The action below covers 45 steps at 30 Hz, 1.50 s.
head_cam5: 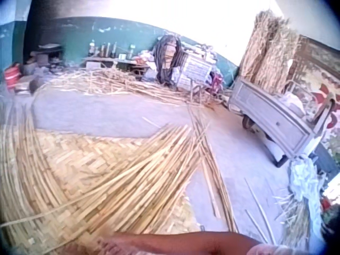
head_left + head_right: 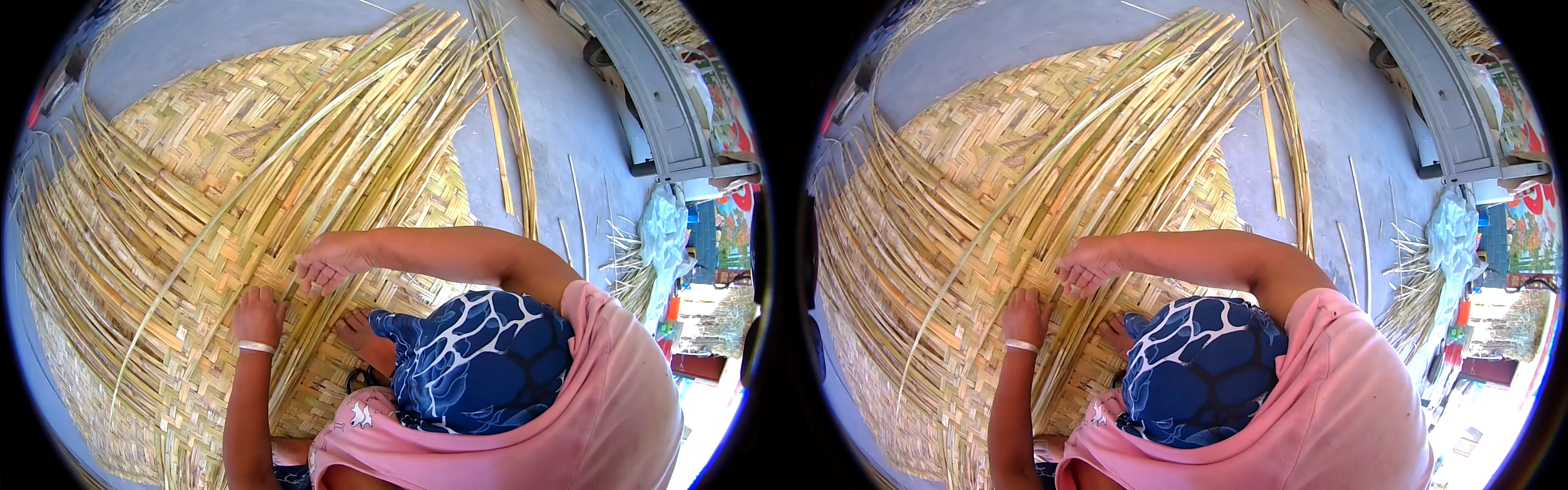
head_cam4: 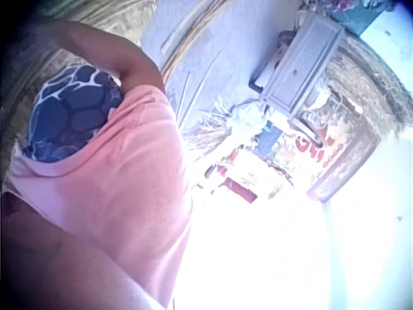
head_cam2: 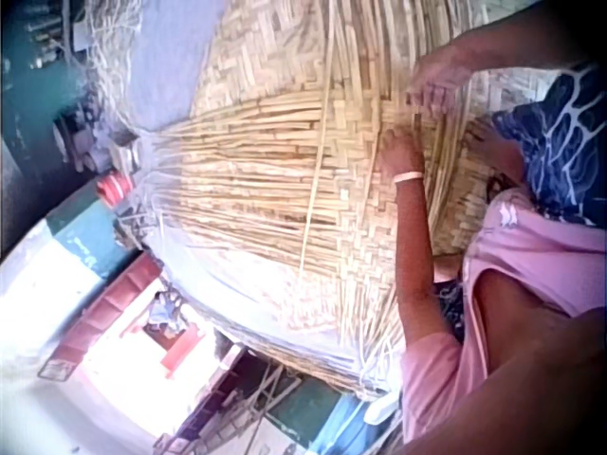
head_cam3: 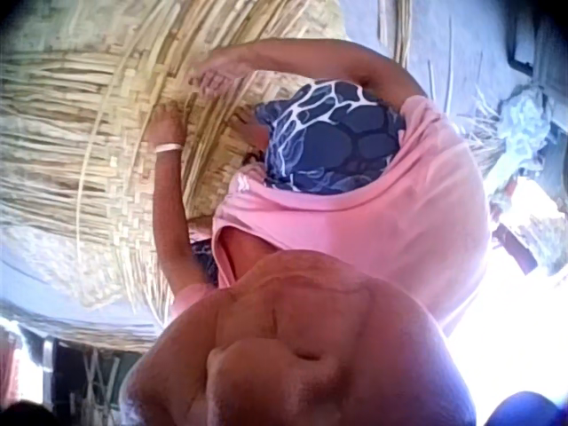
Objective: The person sits on the floor and weaves a large flat basket using dried palm leaves. They interlace the leaves by hand, periodically adjusting the weave and adding new strips to expand the pattern.
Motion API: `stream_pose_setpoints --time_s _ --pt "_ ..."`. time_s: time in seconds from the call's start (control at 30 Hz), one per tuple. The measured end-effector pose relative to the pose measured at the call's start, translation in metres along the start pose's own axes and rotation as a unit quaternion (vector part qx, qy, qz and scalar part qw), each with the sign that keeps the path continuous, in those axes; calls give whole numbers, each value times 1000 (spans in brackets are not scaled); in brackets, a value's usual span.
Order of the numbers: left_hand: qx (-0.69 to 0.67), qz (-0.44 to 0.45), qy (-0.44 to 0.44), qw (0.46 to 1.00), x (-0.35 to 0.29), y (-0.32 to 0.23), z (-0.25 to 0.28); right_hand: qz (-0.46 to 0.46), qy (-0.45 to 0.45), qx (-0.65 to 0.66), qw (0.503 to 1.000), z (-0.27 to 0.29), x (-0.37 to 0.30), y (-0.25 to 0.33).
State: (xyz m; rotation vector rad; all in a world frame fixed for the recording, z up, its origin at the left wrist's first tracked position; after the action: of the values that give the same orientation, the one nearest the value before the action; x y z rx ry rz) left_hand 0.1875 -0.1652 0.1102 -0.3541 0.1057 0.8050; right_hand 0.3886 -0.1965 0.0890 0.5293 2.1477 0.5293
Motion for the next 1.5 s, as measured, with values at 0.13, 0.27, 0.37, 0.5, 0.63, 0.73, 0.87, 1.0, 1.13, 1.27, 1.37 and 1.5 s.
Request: stream_pose_setpoints --time_s 0.13,0.27,0.37,0.5,0.63,0.73,0.87,1.0,1.13,1.27,1.37,1.5 --pt "-40 -13 -21 999 7 -7 -5 -25 10 20 999 -1 -2 -13" --pt "-307 39 -49 949 -1 -8 3 34 -44 76 996 7 -7 -8" --pt "-561 156 26 812 -12 -10 5 152 -65 115 980 17 -16 15" --pt "-663 212 55 716 -17 -24 16 266 -145 86 949 18 -40 61" --pt "-442 37 -135 886 -12 -53 69 272 -172 -257 911 -20 -59 113" --pt "-79 -113 -324 936 -20 -80 127 249 -84 -505 822 -63 -63 133" --pt "19 -138 -293 946 -11 -70 170 241 9 -773 587 -105 -57 136" --pt "-21 -48 -265 963 -20 -20 177 319 -27 -707 631 -91 -65 166" --pt "-187 89 -271 940 -49 31 160 262 -124 -737 610 -55 -81 198" --pt "-230 163 -225 933 -55 65 135 157 -233 -821 497 -26 -80 213" --pt "-278 208 -178 921 -40 78 113 321 -259 -850 329 -26 -64 201" --pt "-300 143 -142 933 -17 69 96 374 -235 -703 558 -26 -28 133"
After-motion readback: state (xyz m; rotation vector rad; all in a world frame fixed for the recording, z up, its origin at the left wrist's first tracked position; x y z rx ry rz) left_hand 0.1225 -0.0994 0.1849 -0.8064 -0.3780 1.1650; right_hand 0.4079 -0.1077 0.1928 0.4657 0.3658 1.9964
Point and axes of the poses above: each hand's wrist, its own x-axis towards the middle knuckle, its own z-axis out of the back of the hand, y = z × x, the point moved 3 cm from there along x, towards the middle knuckle, and after that the axes turned 6 degrees about -x, right-handed, at the moved point
